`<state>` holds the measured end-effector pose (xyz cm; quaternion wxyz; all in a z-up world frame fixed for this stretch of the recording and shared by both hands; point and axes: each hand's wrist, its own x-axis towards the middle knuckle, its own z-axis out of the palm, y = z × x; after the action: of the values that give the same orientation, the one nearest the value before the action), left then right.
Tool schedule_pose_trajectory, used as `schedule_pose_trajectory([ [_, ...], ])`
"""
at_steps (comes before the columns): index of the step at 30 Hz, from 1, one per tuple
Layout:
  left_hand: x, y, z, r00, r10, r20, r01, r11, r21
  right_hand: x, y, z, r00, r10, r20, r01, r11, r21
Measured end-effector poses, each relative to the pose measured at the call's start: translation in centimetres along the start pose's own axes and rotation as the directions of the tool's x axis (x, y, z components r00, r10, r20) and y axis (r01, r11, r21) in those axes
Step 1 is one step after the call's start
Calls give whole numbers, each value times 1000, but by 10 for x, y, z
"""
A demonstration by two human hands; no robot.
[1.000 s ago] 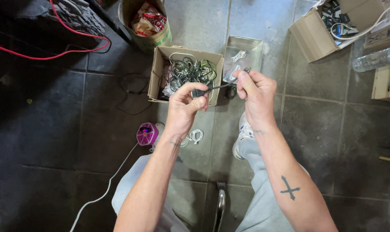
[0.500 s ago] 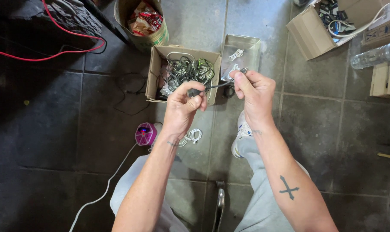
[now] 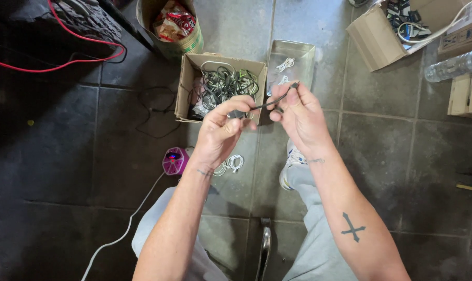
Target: Sorting and untangling various electronic cables and wires from a cardboard box while seated in a workshop.
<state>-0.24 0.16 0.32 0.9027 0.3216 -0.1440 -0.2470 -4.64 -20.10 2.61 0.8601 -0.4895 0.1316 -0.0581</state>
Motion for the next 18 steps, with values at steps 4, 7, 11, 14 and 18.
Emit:
schedule_pose_trajectory([
  [4, 2, -14, -13, 998, 8, -68, -14, 997, -81, 1, 5, -7, 996, 38, 78, -41, 998, 46],
  [7, 4, -10, -10, 992, 7, -124, -23, 992, -123, 2, 11, -9, 995, 7, 100, -11, 999, 38],
  [11, 3, -16, -17, 990, -18, -139, -3, 990, -143, 0, 11, -6, 994, -14, 107, 13, 1000, 10],
  [14, 5, -15, -9, 995, -28, -97, 15, 991, -136, 2, 17, -14, 994, 10, 109, -13, 1000, 24],
  [18, 4, -18, -11, 996, -77, -33, 73, 993, -97, -1, 17, -14, 993, 23, 115, -26, 999, 19],
])
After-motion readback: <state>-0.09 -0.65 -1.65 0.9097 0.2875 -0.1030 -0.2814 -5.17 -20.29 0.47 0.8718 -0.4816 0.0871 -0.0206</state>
